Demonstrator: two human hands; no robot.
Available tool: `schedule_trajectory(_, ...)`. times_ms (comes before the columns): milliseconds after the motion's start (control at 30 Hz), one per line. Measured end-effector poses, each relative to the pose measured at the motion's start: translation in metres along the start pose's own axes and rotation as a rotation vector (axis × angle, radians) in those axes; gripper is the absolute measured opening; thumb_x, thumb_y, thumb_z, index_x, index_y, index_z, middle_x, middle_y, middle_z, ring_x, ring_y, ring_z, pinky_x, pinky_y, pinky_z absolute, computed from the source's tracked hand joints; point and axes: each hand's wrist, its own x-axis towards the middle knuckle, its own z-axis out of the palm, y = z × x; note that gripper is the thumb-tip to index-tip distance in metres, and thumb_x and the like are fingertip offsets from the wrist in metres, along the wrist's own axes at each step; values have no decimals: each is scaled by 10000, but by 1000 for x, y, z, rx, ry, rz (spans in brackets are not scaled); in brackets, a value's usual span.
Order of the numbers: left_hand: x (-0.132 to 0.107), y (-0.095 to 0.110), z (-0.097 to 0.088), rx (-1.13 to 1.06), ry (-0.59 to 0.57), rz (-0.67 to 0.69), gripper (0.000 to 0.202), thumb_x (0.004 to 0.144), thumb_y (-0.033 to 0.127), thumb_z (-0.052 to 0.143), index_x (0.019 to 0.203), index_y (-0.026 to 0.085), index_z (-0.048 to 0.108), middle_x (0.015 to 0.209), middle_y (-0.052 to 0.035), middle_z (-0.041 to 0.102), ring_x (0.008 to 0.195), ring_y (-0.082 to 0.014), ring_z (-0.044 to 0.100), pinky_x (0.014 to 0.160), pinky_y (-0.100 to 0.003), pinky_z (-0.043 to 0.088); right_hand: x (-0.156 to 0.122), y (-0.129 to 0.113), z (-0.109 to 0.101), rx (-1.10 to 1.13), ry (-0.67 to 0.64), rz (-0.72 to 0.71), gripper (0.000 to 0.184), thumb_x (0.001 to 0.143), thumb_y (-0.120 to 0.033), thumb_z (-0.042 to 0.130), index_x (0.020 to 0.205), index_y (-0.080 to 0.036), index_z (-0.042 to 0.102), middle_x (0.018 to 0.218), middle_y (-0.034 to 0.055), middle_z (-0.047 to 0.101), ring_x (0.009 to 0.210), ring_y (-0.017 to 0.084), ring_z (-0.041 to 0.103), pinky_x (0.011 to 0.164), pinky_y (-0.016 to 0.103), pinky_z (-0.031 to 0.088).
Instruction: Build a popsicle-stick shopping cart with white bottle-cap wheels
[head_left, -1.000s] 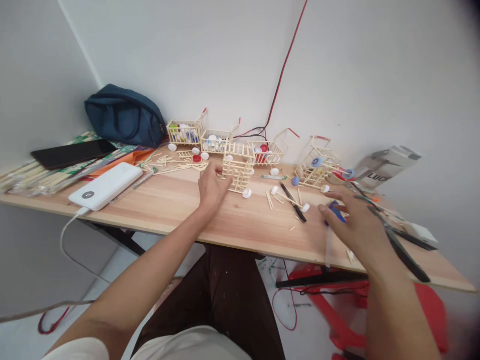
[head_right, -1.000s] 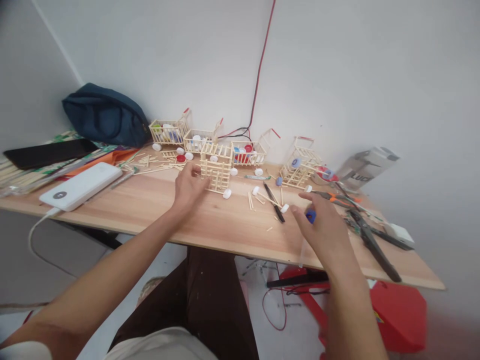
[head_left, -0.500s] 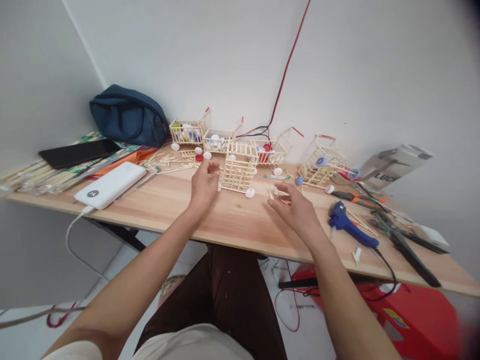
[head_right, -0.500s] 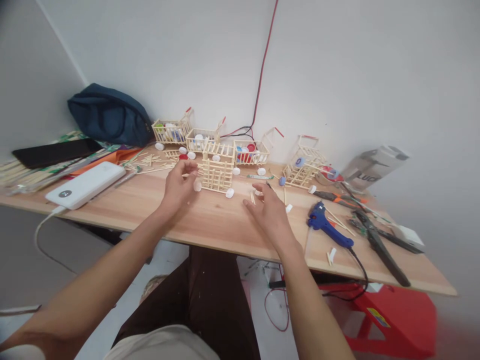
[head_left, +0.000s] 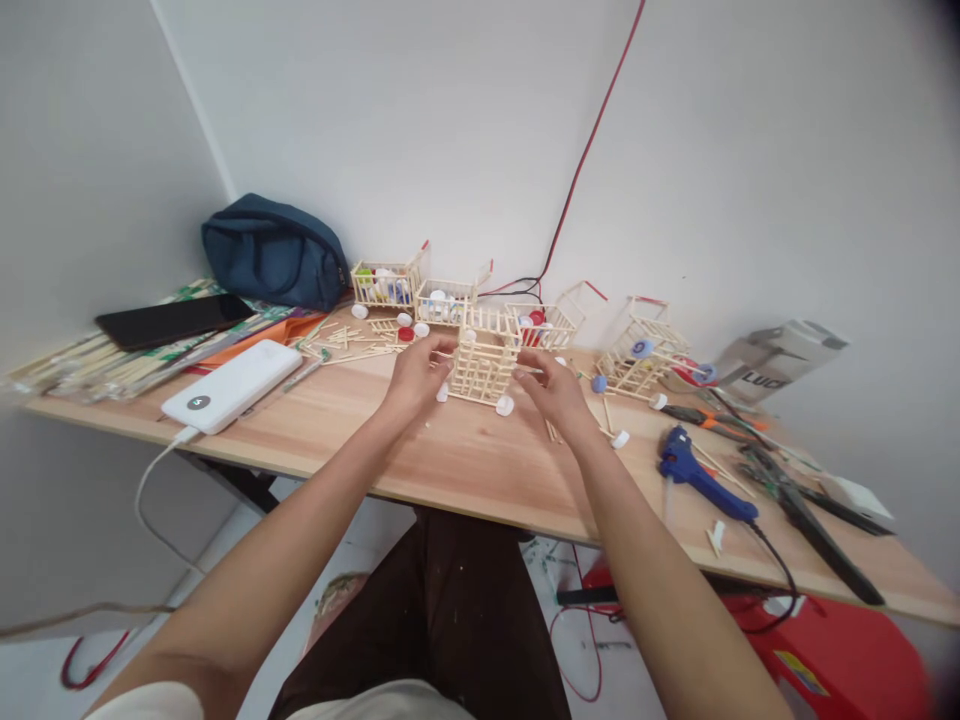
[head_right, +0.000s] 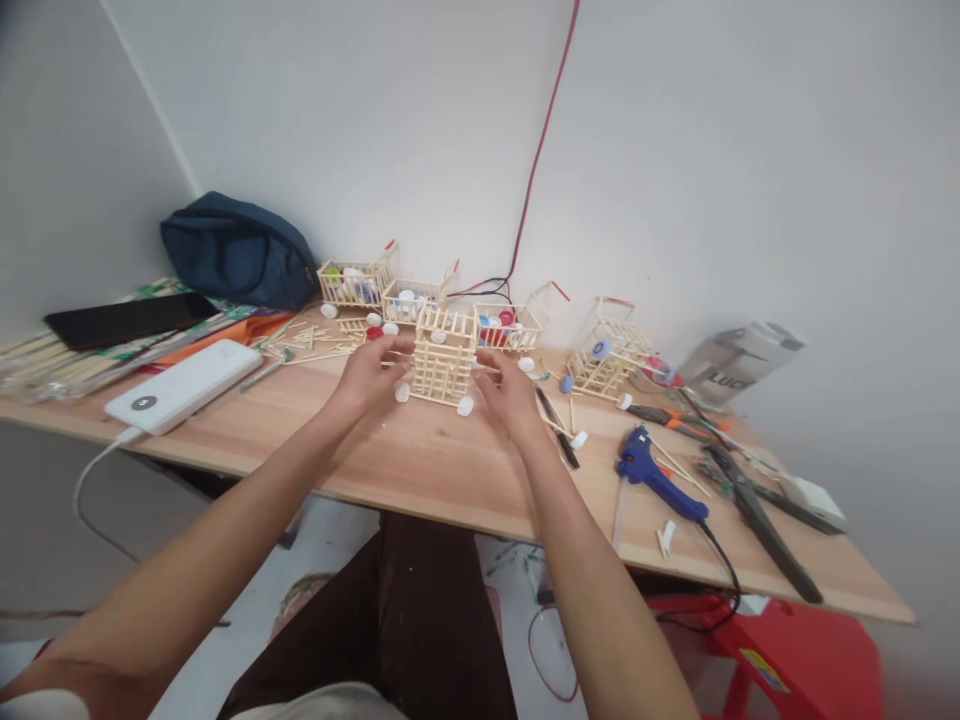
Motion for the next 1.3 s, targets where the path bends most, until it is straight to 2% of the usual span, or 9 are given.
schedule_trajectory(267, -2, 2, -3, -36, 48, 13, 272, 774, 128, 594, 1018, 184, 701, 1056, -54, 744, 862, -178, 679, 817, -310, 530, -13, -12, -9, -17, 55, 32, 384, 815, -376, 565, 1132, -186, 670, 1154, 119, 719, 990, 230, 692, 856, 384, 539)
schedule_trajectory(467, -21, 10, -18, -84, 208, 60, 196, 801, 196, 581, 954, 186, 704, 1023, -34, 739, 886, -165, 660, 810, -276, 503, -60, -29, -70, -256, 201, 197, 376, 880, -509, 519, 873, -205, 742, 642, 12, 696, 698, 206, 678, 747, 326, 503)
schedule_trajectory(533, -32, 14, -22, -121, 263, 46, 185, 806, 262, 611, 952, 203, 707, 930, -5, 734, 716, -134, 610, 712, -254, 483, -78, -32, -96, -262, 313, 273, 432, 884, -561, 516, 777, -198, 724, 535, 4, 631, 631, 205, 661, 715, 322, 497)
schedule_trajectory(633, -51, 21, -24, -148, 242, 2, 155, 821, 340, 624, 814, 201, 693, 726, 25, 679, 590, -117, 535, 608, -236, 434, -101, -30, -131, -348, 448, 291, 483, 915, -577, 460, 753, -200, 715, 657, 47, 702, 696, 218, 678, 732, 335, 502)
schedule_trajectory(733, -69, 24, -18, -74, 158, 44, 243, 832, 359, 610, 645, 204, 616, 581, 43, 583, 570, -117, 504, 579, -227, 397, -113, -19, -148, -536, 360, 233, 374, 891, -509, 503, 935, -216, 731, 932, 74, 758, 843, 246, 688, 790, 370, 507)
schedule_trajectory(867, -83, 21, -6, 92, -9, 219, 385, 887, 384, 549, 553, 199, 509, 499, 50, 483, 507, -106, 458, 551, -231, 355, -115, 2, -141, -628, 195, 154, 314, 878, -409, 504, 956, -200, 725, 1019, 108, 732, 894, 259, 671, 849, 417, 503)
schedule_trajectory(1000, -85, 14, 1, 185, -155, 396, 296, 926, 381, 510, 707, 225, 633, 677, 30, 689, 638, -134, 628, 629, -230, 426, -104, 19, -121, -647, 123, 103, 280, 874, -334, 522, 1020, -194, 717, 1054, 116, 698, 987, 263, 637, 905, 423, 488)
schedule_trajectory(1133, -83, 10, 3, 184, -182, 409, 221, 947, 356, 494, 893, 257, 685, 883, 29, 773, 792, -149, 722, 724, -226, 484, -91, 29, -106, -696, 56, 176, 234, 881, -259, 526, 1024, -203, 703, 1093, 111, 675, 953, 230, 637, 849, 366, 484)
schedule_trajectory(1300, -85, 10, 4, 192, -184, 423, 209, 946, 334, 495, 895, 261, 684, 899, 26, 781, 810, -165, 736, 739, -241, 514, -83, 38, -99, -728, 17, 222, 122, 833, -202, 552, 816, -202, 674, 820, 59, 665, 706, 184, 607, 689, 303, 449)
